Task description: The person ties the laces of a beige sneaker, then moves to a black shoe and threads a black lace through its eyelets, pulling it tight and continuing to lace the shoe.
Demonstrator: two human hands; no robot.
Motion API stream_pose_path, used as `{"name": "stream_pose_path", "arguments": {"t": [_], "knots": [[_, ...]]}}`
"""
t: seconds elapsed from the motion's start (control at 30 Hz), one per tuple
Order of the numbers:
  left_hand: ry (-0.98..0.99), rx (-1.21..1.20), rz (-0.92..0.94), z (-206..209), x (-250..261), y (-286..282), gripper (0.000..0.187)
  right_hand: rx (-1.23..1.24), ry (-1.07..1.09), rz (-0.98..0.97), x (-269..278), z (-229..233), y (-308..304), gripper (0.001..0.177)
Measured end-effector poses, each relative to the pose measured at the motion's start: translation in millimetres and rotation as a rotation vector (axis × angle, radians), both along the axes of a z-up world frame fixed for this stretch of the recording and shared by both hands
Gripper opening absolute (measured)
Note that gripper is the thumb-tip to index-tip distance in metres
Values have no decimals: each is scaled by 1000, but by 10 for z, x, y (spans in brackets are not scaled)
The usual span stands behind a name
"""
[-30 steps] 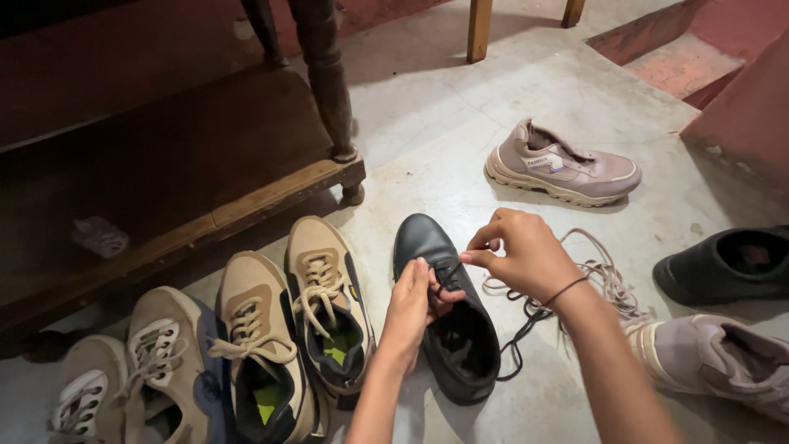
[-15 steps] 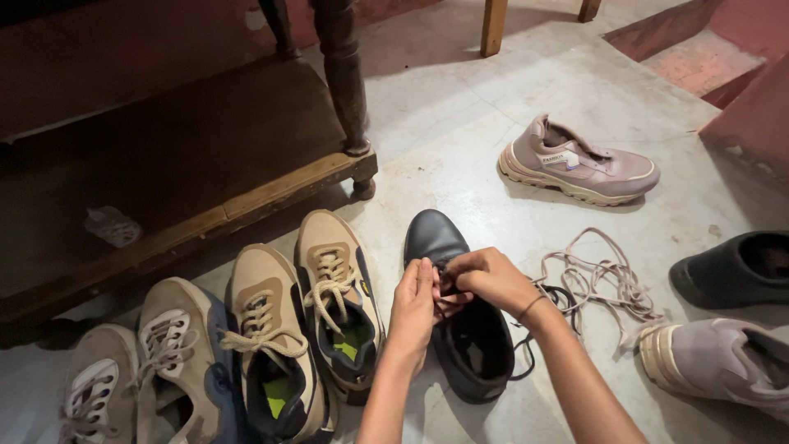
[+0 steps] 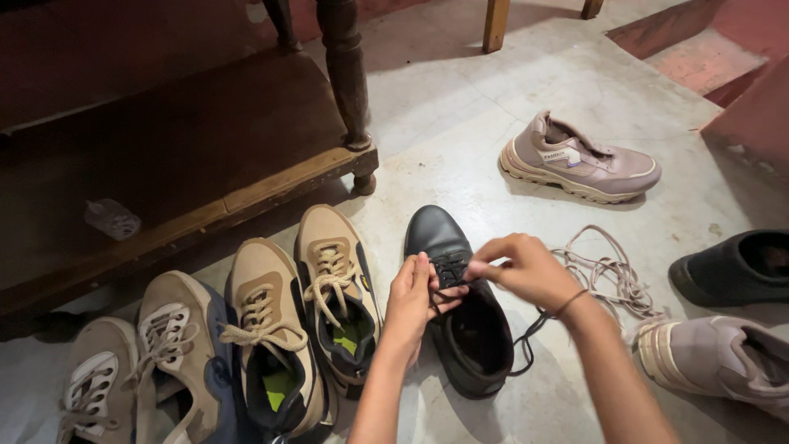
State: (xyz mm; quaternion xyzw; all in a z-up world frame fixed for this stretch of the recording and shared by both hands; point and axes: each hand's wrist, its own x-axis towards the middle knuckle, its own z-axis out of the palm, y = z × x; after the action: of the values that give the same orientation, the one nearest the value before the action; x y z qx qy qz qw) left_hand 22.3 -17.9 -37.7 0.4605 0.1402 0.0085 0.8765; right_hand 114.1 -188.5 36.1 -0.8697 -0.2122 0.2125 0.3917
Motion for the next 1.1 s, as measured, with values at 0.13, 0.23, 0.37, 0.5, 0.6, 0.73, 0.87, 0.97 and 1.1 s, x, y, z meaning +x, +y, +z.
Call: {"name": "stream_pose_path", "arguments": {"t": [0.13, 0.23, 0.37, 0.5, 0.6, 0.73, 0.87, 0.97, 1.1], "knots": [[51, 62, 13, 6, 50, -34, 37, 505, 252, -13, 18, 82, -135, 21], [18, 219, 81, 10, 45, -38, 39, 1026, 545, -90, -50, -14, -105, 11], [56, 230, 95, 29, 53, -51, 39, 1464, 849, -229, -58, -297, 35, 13], [195, 882, 234, 74, 56, 61, 31, 1591, 873, -479, 155, -570, -139, 13], [136, 1146, 292, 147, -8, 256, 24, 1536, 807, -645, 319, -756, -446, 17], [280, 1357, 221, 234, -136, 297, 20, 1475, 742, -813, 344, -1032, -703, 17], [357, 1388, 153, 236, -153, 289, 21, 1282, 709, -921, 315, -1176, -737, 20], [285, 1313, 217, 140, -112, 358, 28, 679, 512, -802, 338, -1097, -836, 29], [144, 888, 201, -103, 5, 337, 39, -578, -228, -443, 311, -1043, -809, 57]]}}
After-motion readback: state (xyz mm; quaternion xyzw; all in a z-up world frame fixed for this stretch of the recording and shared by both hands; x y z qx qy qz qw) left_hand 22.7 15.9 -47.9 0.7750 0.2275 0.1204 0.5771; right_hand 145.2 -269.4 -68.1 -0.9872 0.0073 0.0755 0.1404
